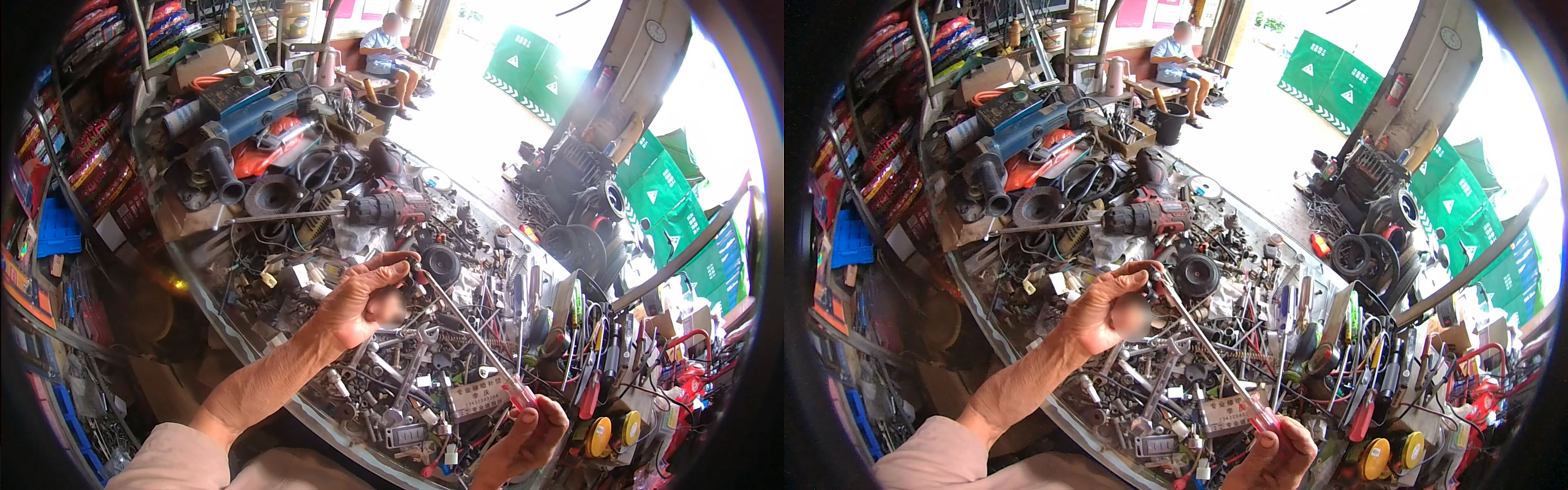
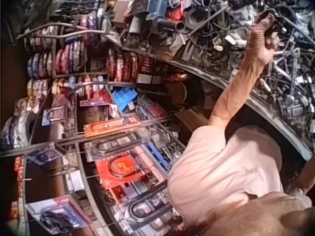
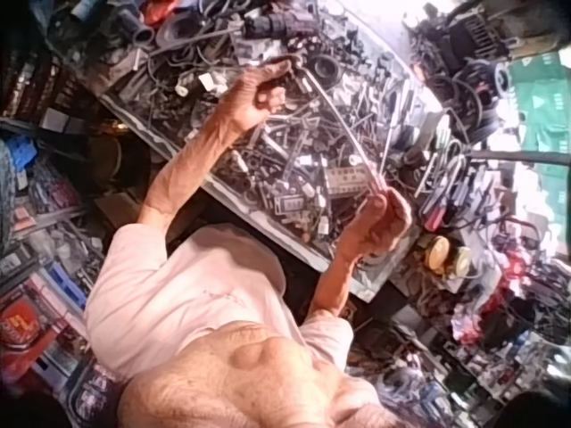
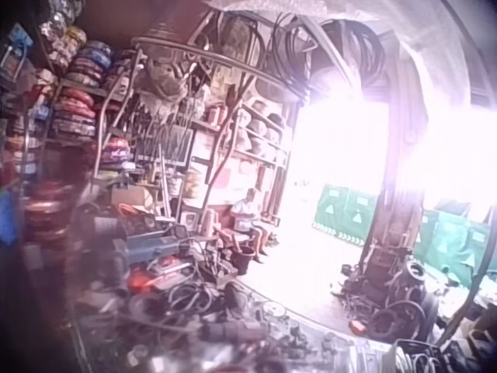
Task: The person uses a screwdriver to disassemble a small mechanical component, likely a valve or switch, held in their left hand. They carefully unscrew a cap and remove an internal spring and plunger assembly. The person then reassembles the component by inserting the spring and plunger back into the housing and screwing the cap back on.
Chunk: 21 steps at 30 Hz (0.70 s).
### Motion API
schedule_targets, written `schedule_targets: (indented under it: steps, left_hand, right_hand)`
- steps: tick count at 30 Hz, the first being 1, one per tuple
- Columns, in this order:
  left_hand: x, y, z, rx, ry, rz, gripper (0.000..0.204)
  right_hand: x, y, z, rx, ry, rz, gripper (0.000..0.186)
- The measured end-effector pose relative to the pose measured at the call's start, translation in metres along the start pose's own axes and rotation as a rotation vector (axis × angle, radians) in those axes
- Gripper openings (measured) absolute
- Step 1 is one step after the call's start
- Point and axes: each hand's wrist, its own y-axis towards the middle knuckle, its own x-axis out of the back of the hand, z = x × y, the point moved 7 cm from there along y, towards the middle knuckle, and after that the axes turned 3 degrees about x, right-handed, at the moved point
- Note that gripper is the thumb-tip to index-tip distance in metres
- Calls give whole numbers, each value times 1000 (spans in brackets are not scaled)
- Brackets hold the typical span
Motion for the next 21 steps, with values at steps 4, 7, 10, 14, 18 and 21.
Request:
schedule_targets:
  steps: [4, 7, 10, 14, 18, 21]
  left_hand:
    - [3, 3, 3, 12, 8, 34, 27]
    - [8, 3, 5, 21, -5, 57, 27]
    - [3, 1, 4, 10, -25, 10, 21]
    - [0, 0, 5, 32, -80, -21, 18]
    - [-5, -3, 4, 40, -76, -83, 18]
    - [-2, -3, 4, 26, -59, -76, 19]
  right_hand:
    - [-3, 1, 2, 31, 48, 6, 20]
    - [-4, 1, 3, 35, 26, 15, 20]
    - [-4, 1, 1, 1, 33, 15, 20]
    - [-6, 2, 2, -17, 53, 6, 20]
    - [-7, 3, 3, -70, 44, -15, 21]
    - [-8, 5, 4, -71, 28, -13, 22]
